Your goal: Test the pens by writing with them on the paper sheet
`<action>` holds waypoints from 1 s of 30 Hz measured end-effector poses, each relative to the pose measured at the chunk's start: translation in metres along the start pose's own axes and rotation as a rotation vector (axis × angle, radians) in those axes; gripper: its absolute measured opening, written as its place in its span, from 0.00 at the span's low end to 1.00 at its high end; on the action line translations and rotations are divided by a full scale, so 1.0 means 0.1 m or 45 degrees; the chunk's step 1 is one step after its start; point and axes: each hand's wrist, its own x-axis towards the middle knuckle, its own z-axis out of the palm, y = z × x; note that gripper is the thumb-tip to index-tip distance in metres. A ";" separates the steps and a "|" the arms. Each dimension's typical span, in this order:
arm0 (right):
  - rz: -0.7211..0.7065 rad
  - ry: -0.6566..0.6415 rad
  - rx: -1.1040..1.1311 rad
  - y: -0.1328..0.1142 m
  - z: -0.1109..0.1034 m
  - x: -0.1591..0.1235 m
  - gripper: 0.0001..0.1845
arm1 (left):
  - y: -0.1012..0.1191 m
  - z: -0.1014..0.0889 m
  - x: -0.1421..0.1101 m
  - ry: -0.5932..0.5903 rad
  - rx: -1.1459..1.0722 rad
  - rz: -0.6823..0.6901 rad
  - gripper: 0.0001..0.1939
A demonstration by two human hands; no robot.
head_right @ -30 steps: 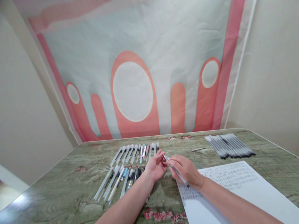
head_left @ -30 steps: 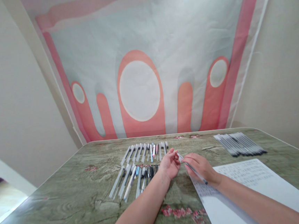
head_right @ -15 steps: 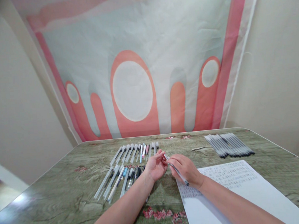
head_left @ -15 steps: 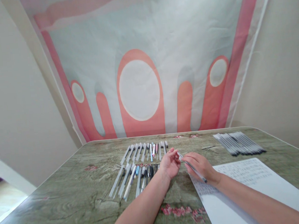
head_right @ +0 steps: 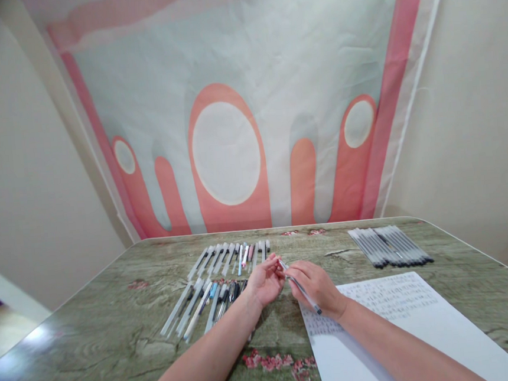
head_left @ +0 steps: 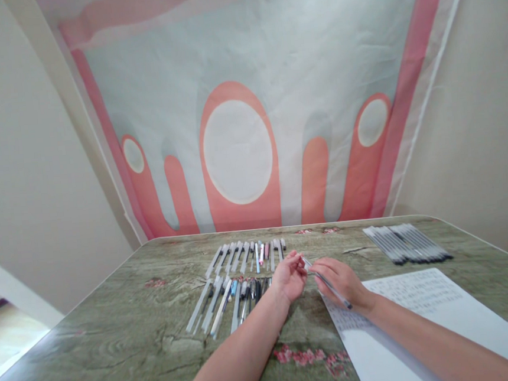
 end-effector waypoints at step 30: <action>0.005 -0.010 -0.010 0.00 0.00 -0.02 0.15 | -0.03 0.01 0.00 -0.024 0.005 0.076 0.13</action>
